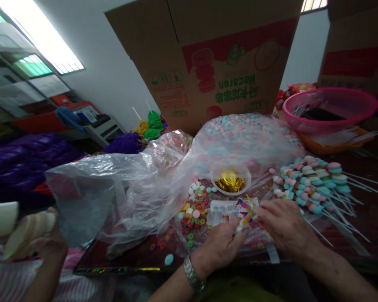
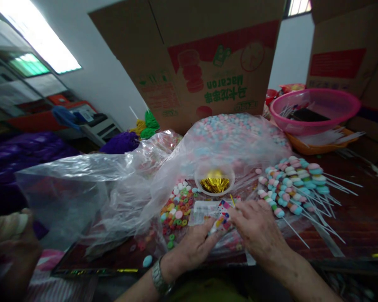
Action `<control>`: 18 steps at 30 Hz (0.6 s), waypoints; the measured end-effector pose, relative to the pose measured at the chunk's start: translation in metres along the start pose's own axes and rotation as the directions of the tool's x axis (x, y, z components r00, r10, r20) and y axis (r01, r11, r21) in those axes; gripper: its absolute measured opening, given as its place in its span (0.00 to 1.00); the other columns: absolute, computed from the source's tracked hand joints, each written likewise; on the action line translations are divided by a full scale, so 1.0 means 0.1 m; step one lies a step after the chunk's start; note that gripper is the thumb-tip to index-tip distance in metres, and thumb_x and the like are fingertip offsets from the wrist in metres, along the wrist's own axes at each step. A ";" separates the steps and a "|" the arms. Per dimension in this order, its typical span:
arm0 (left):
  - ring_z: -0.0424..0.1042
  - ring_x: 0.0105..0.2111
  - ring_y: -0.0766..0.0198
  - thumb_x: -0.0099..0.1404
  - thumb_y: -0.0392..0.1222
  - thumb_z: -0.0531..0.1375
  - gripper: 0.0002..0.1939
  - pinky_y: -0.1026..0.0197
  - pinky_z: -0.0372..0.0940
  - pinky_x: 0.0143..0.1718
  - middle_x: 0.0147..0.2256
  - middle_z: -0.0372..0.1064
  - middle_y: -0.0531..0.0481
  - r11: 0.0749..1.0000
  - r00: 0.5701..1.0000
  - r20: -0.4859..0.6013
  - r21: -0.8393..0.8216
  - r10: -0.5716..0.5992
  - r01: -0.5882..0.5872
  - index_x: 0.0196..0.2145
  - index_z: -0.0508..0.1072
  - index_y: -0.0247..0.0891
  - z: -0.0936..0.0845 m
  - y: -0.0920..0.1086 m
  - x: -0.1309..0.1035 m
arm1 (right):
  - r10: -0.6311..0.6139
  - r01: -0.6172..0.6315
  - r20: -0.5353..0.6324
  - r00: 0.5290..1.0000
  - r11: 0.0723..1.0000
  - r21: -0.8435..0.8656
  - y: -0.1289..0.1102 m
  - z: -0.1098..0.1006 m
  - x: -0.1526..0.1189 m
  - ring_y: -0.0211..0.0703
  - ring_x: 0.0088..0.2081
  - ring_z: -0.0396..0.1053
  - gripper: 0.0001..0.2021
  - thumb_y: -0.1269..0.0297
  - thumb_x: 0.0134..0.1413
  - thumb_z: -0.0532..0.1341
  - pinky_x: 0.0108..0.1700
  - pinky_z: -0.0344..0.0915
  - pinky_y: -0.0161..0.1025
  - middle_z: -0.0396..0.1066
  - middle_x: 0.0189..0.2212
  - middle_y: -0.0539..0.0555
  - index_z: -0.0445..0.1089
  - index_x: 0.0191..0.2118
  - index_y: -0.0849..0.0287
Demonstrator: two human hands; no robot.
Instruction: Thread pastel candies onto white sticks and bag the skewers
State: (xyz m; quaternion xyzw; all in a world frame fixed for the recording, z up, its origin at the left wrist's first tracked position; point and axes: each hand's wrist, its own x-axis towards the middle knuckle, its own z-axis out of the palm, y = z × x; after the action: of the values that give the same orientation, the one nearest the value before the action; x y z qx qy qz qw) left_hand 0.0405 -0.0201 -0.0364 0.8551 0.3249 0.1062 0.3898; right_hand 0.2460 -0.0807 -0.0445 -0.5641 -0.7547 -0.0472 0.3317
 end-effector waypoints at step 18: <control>0.66 0.39 0.63 0.69 0.45 0.47 0.15 0.58 0.63 0.42 0.41 0.67 0.49 0.932 0.973 0.198 -0.316 -0.119 0.178 0.44 0.68 0.35 -0.03 -0.21 -0.10 | -0.194 0.193 -0.109 0.975 0.981 -0.021 -0.39 0.37 0.08 0.50 0.40 0.68 0.11 0.74 0.58 0.49 0.42 0.62 0.47 0.71 0.36 0.58 0.66 0.41 0.61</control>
State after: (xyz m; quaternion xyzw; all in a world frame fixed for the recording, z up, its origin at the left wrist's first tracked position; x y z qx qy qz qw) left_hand 0.0218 -0.0146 -0.0490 0.7562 0.3309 0.0536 0.5619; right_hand 0.1941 -0.0711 -0.0570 -0.4862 -0.7863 -0.1140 0.3639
